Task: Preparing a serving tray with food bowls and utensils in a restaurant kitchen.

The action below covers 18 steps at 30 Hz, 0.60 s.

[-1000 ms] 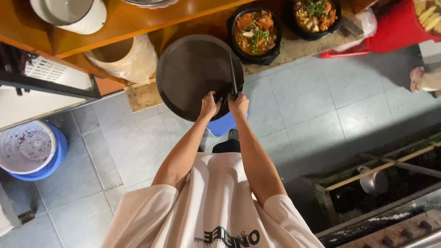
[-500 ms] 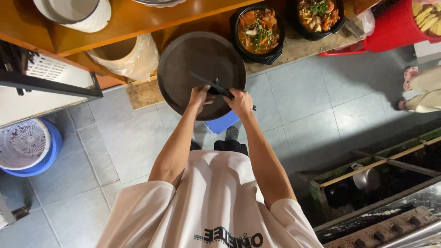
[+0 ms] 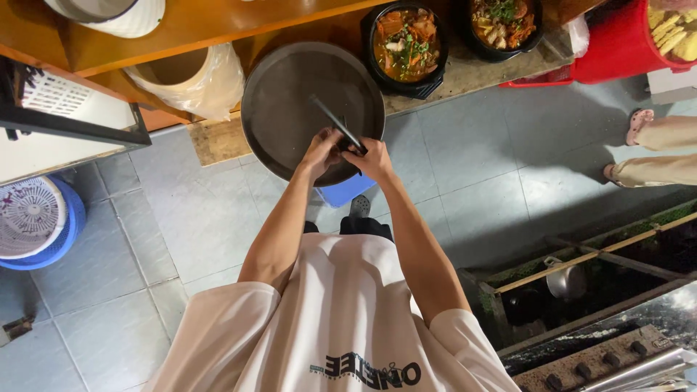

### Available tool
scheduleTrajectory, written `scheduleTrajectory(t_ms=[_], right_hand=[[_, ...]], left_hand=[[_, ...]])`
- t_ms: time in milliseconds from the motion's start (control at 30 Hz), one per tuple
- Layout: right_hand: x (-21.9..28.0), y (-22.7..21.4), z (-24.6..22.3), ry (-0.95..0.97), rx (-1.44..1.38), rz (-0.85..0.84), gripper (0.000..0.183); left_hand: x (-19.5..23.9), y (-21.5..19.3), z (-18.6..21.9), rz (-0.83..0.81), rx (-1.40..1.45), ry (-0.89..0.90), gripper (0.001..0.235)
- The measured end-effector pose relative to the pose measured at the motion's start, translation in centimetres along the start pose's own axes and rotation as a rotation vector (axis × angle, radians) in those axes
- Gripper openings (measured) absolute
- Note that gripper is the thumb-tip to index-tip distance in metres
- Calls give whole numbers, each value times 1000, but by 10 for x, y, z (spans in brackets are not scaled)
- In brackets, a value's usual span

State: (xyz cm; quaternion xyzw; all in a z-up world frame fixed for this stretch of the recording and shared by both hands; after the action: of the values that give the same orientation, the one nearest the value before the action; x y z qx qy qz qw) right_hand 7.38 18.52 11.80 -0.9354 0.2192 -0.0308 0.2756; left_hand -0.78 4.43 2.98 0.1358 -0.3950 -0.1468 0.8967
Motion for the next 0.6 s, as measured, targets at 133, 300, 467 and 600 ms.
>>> scheduleTrajectory(t_ms=[133, 300, 467, 600], right_hand=[[-2, 4, 41, 97, -99, 4, 26], [-1, 9, 72, 197, -288, 124, 23], [-8, 33, 99, 238, -103, 206, 26], [4, 43, 129, 328, -68, 346, 27]], left_hand=[[16, 24, 13, 35, -82, 95, 32], [5, 41, 7, 14, -184, 181, 27], [-93, 21, -44, 240, -646, 373, 27], [-111, 36, -55, 426, -1058, 1113, 33]])
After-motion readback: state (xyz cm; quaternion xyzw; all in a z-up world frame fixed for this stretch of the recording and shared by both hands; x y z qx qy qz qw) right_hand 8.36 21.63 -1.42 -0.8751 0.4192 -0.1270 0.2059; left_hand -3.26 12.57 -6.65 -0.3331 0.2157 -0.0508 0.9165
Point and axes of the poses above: each hand's wrist, its own x-axis away from the middle knuckle, its own y-axis out of the palm, z = x × y, the point moved 4 cm from there along -x, towards the middle knuckle, and after that the axes turned 14 degrees about z, right-handed, at the moved point
